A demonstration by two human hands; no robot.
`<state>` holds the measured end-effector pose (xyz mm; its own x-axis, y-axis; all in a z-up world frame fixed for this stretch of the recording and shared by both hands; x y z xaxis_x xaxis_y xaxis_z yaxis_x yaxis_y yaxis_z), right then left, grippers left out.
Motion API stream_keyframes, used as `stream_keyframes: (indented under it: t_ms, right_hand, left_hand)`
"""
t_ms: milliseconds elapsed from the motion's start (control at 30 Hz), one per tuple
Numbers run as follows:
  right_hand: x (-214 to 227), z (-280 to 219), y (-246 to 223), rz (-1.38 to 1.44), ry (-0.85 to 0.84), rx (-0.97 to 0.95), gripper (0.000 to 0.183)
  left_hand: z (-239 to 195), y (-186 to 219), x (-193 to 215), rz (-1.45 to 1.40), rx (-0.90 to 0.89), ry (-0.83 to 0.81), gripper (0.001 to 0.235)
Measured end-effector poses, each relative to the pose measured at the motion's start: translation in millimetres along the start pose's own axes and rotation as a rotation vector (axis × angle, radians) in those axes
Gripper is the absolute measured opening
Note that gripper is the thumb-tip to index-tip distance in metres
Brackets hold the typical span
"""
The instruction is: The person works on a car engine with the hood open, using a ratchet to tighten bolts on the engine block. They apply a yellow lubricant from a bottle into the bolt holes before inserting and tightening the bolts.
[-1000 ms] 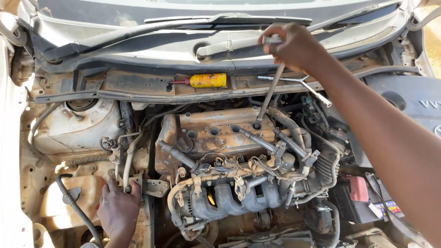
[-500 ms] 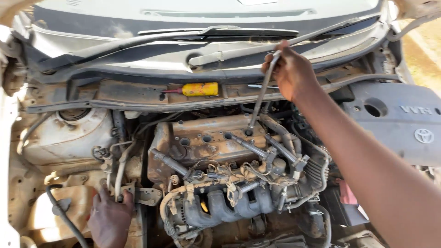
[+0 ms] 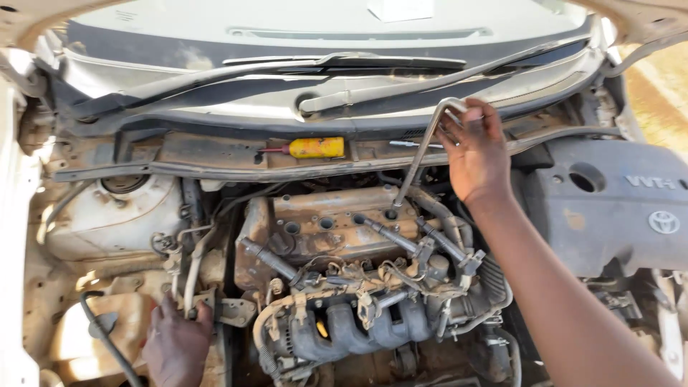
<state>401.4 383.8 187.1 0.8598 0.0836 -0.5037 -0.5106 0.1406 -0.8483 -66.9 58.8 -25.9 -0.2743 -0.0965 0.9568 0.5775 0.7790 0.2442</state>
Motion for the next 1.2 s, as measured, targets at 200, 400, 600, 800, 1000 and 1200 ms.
stream_keyframes:
  t_ms: [200,400,600,800,1000,1200]
  right_hand:
    - [-67.6,21.0,9.0,-0.331,0.317,-0.466,0.032]
    - [-86.4,41.2,7.7,-1.326,-0.297,-0.199,0.055]
    - [-81.5,18.2,-6.4,-1.48,-0.495,0.704,0.046]
    - [-103.1,-23.2,-20.3,-1.079,-0.213,0.678,0.028]
    - [-31.7,12.1,19.4,0.032,0.178,0.023,0.011]
    - [-89.0,52.1,-0.1,-1.056,-0.291,-0.243,0.049]
  left_hand:
    - [-11.4,17.7,31.9,0.0,0.019,-0.056,0.078]
    - [-13.3,15.1,27.4,0.048,0.035,-0.094,0.077]
    - [-12.0,13.7,23.1,-0.023,0.022,-0.08,0.076]
    - [-4.6,9.8,18.3,-0.009,0.027,-0.056,0.077]
    - [0.1,4.6,11.3,-0.018,0.028,-0.058,0.078]
    - [-5.4,12.2,19.2,0.033,-0.007,-0.068,0.078]
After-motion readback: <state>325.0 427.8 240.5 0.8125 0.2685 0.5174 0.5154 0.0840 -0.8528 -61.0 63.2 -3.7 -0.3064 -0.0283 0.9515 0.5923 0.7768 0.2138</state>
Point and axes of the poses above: each hand's wrist, its own z-axis towards the middle knuckle, its own x-axis out of the back of the hand, y = z × x, the point moved 9 cm from there along z, towards the middle knuckle, and after that the axes turned 2 degrees about -z, right-handed, at the moved point
